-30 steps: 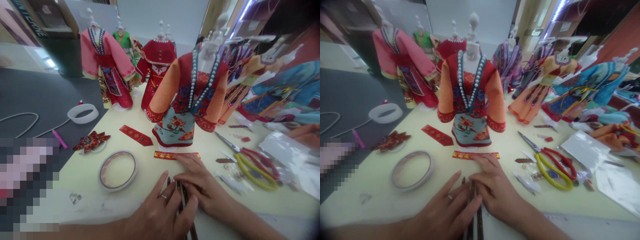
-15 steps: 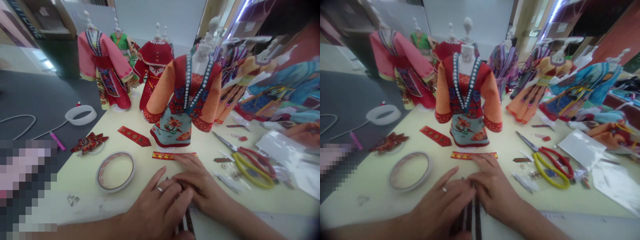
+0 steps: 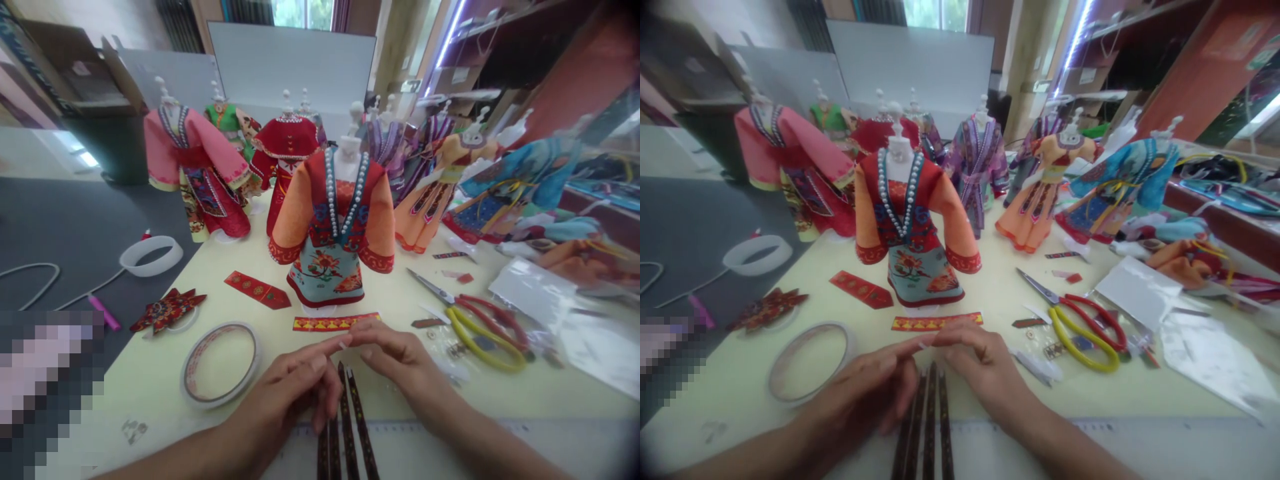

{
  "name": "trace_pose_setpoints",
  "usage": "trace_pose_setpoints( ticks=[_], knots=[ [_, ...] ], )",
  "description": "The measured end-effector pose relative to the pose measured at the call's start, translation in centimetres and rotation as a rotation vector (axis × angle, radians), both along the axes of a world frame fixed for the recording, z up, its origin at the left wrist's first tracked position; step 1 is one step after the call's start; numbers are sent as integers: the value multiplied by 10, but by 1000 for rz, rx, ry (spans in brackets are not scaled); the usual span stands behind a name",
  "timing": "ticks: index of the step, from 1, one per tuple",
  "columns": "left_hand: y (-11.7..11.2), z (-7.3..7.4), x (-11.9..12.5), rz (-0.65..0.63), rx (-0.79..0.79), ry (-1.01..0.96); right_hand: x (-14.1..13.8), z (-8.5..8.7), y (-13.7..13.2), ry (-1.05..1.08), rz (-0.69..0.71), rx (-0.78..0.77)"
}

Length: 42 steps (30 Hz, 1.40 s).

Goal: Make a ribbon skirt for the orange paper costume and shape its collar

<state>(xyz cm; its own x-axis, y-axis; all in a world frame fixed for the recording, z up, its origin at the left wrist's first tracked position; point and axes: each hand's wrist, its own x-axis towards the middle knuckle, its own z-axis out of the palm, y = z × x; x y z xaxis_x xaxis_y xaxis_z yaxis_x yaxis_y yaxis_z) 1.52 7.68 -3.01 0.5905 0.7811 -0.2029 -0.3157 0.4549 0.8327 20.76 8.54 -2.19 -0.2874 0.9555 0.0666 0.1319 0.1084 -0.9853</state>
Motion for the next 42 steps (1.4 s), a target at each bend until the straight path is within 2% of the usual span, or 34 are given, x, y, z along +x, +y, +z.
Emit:
trace_pose_setpoints(
  ticks=[6,12,16,21,24,27,29,31,33,34,36,39,42],
  knots=[
    [0,-6,-1,-107,156,121,-4,-1,-2,173,-15,-265],
    [-1,0,-2,-133,424,343,-4,-2,-5,273,-6,-338],
    [-3,-1,-1,-108,536,408,-5,-2,-4,269,-24,-344],
    [-8,-2,2,-86,602,467,-5,-1,-5,238,-15,-336],
    [-9,-3,2,-63,646,515,-3,1,-7,141,-21,-236],
    [-8,-5,0,24,739,609,2,3,-7,30,-9,-90],
    [-8,-6,-1,115,951,680,5,4,-5,-41,-4,2],
    [-10,-7,0,190,1301,696,8,4,-3,-134,16,91],
    [-14,-8,2,191,1617,698,9,2,-1,-244,53,162],
    [-16,-9,3,179,1712,719,10,0,0,-297,76,189],
    [-21,-11,6,159,1794,817,10,-3,2,-392,119,215],
    [-26,-14,7,229,1874,904,12,-4,6,-480,191,200],
    [-31,-18,7,298,1979,927,12,3,14,-558,281,150]
  ],
)
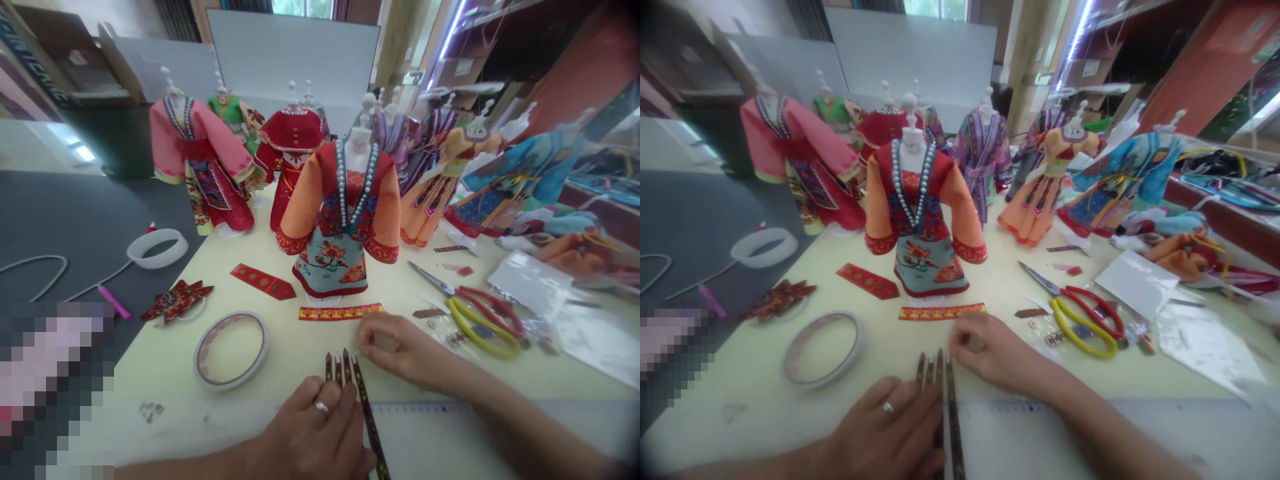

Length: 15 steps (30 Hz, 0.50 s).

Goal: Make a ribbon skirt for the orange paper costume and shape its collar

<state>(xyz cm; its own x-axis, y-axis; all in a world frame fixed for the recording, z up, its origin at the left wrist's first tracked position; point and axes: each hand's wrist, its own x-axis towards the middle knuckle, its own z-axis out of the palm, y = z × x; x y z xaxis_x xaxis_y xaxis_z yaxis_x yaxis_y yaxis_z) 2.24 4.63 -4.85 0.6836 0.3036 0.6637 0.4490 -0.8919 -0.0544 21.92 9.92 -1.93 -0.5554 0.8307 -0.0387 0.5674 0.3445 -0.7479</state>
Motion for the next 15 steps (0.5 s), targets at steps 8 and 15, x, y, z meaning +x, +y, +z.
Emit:
trace_pose_setpoints(
  ticks=[8,15],
  knots=[
    [-6,-10,0,31,8,37,-14,21,21,-220,185,-67],
    [-2,-15,1,22,-21,26,-15,22,29,-289,271,-54]
  ],
)
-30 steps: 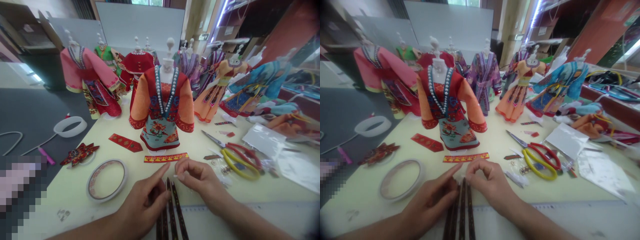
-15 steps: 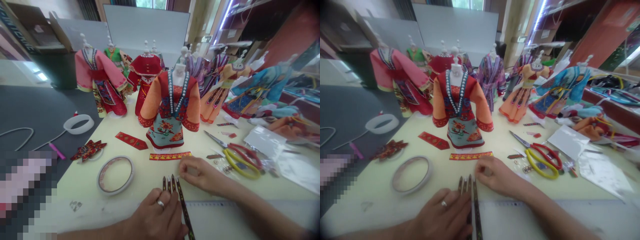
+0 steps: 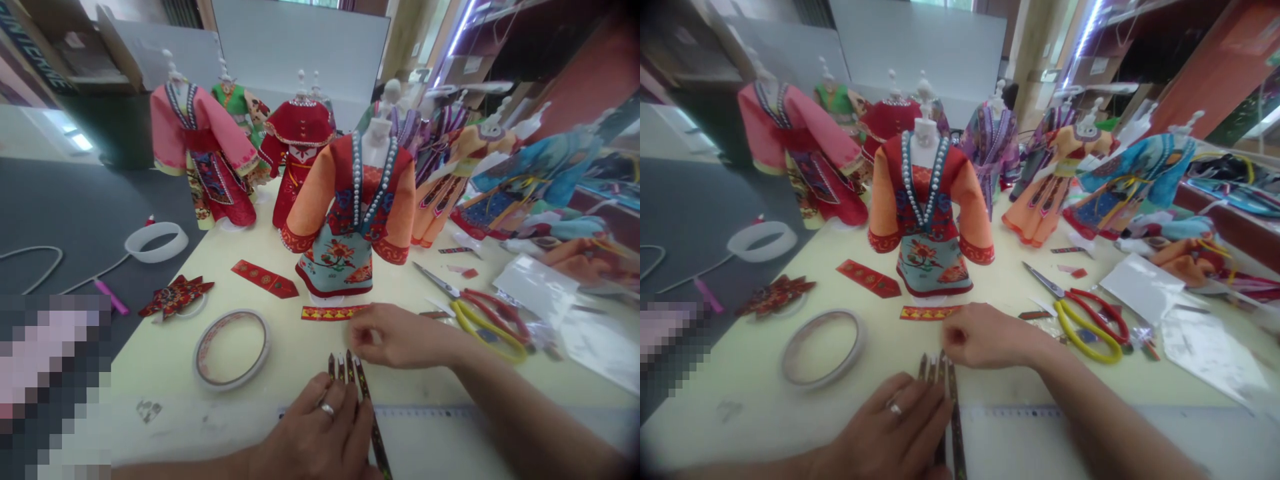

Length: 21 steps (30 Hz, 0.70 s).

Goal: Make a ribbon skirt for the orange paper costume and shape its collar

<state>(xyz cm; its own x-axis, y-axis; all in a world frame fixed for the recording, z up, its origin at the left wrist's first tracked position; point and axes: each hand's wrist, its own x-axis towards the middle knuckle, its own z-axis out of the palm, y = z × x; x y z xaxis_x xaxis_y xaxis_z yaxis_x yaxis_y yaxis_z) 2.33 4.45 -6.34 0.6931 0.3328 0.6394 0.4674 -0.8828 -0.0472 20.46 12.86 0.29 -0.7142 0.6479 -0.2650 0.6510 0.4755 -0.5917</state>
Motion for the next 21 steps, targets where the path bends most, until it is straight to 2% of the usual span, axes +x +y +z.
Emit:
trace_pose_setpoints(
  ticks=[21],
  knots=[
    [2,5,-2,27,-88,46,-9,-2,3,-105,81,160]
  ],
)
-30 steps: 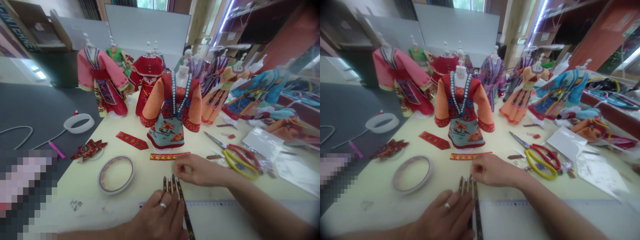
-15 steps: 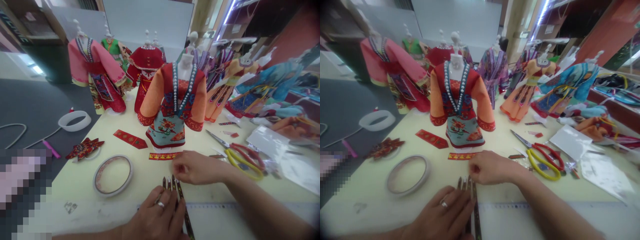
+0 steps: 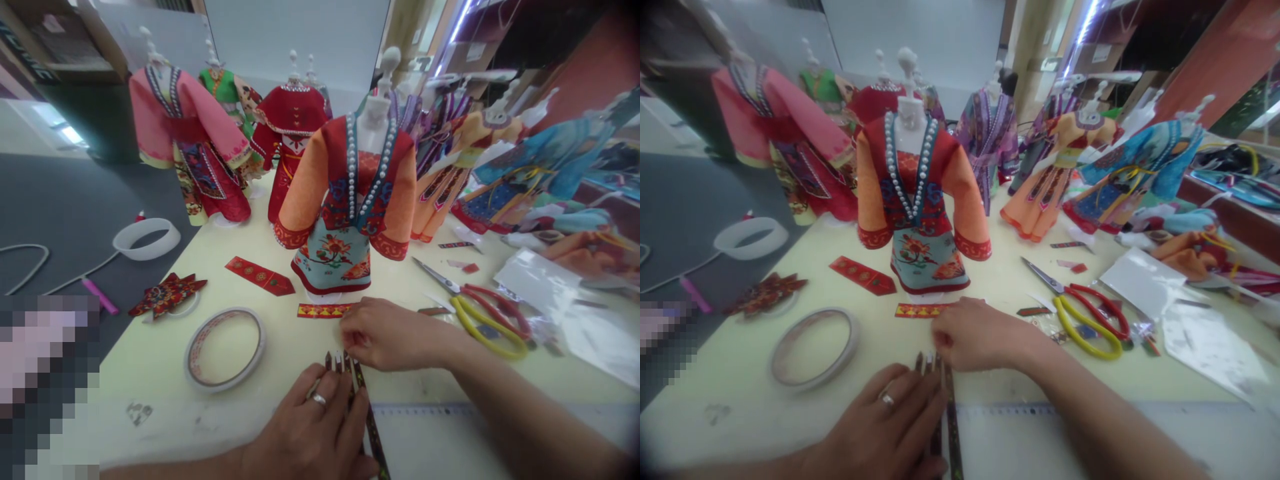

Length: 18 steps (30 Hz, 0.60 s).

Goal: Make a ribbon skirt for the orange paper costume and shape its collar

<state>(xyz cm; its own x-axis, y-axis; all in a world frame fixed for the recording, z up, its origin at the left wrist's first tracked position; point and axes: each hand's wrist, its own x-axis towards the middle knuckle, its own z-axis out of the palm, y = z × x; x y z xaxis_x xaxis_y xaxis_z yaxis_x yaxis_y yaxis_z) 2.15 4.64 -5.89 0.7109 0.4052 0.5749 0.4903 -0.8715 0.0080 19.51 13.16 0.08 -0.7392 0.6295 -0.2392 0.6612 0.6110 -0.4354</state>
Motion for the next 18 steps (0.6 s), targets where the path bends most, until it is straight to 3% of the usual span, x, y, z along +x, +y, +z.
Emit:
trace_pose_setpoints(
  ticks=[18],
  knots=[
    [0,-8,1,95,54,-100,-2,2,12,24,71,-63]
  ],
)
